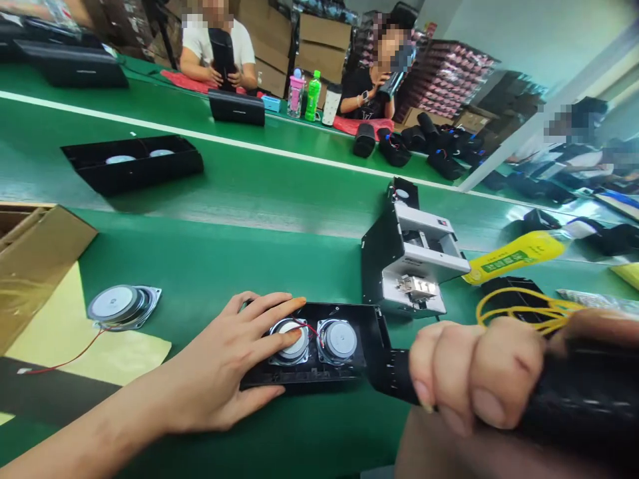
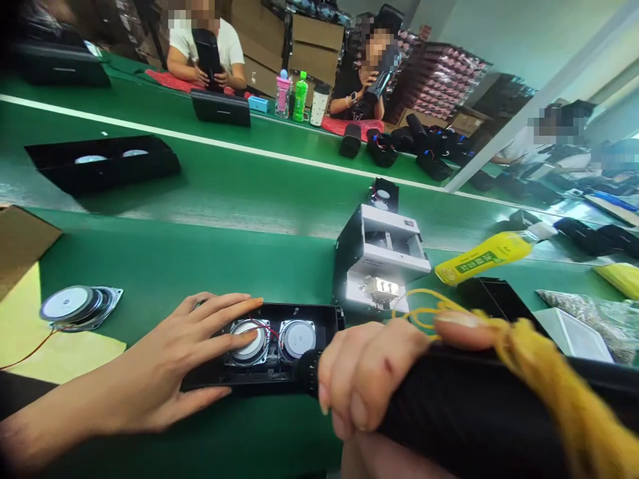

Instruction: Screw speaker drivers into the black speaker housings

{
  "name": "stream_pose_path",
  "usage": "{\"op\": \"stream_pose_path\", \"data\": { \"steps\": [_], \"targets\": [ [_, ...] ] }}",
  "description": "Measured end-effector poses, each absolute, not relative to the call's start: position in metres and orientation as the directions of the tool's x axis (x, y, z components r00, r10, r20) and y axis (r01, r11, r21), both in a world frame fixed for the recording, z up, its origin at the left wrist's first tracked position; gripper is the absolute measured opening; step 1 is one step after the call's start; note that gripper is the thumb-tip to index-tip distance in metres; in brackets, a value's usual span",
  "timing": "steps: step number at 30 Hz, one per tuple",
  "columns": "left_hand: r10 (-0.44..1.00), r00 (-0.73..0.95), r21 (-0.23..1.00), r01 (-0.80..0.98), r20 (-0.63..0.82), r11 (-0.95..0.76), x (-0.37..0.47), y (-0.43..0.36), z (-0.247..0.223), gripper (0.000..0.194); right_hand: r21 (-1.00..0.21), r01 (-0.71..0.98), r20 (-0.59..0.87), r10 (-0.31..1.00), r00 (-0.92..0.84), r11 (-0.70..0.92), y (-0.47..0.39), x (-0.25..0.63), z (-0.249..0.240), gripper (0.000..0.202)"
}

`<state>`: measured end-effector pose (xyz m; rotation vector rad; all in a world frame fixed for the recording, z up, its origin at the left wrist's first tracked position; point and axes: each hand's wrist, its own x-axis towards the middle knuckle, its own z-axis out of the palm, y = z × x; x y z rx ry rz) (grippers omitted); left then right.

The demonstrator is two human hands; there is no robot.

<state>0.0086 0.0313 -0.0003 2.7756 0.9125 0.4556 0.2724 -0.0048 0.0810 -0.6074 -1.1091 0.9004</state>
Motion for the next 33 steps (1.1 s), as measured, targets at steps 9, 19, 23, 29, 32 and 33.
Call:
{"op": "stream_pose_path", "data": {
  "steps": [9, 19, 23, 29, 32, 33],
  "targets": [
    [0.618, 0.758, 0.352, 0.531, 0.209, -0.771, 0.009, 0.031, 0.000, 0.044, -0.726, -0.405, 0.546, 0.824, 0.151, 0.556, 0.010, 0.238, 0.035, 0.053],
    [0.618, 0.758, 0.384, 0.517, 0.210, -0.765, 0.009, 0.032, 0.002, 0.041, -0.790, -0.357, 0.481, 0.865, 0.142, 0.498, 0.015, 0.233, 0.037, 0.050],
    [0.621, 0.757, 0.381, 0.524, 0.201, -0.762, 0.009, 0.032, 0.001, 0.040, -0.792, -0.382, 0.469, 0.875, 0.118, 0.476, 0.016, 0.231, 0.038, 0.048],
    [0.604, 0.765, 0.363, 0.509, 0.224, -0.780, 0.009, 0.033, 0.002, 0.042, -0.755, -0.369, 0.557, 0.827, 0.076, 0.543, 0.013, 0.232, 0.026, 0.042],
    [0.593, 0.775, 0.359, 0.501, 0.218, -0.787, 0.010, 0.033, 0.005, 0.042, -0.750, -0.365, 0.580, 0.814, 0.038, 0.551, 0.011, 0.229, 0.026, 0.023],
    [0.592, 0.776, 0.362, 0.499, 0.219, -0.787, 0.010, 0.033, 0.006, 0.042, -0.749, -0.372, 0.581, 0.814, 0.031, 0.549, 0.010, 0.228, 0.027, 0.022]
  ]
}}
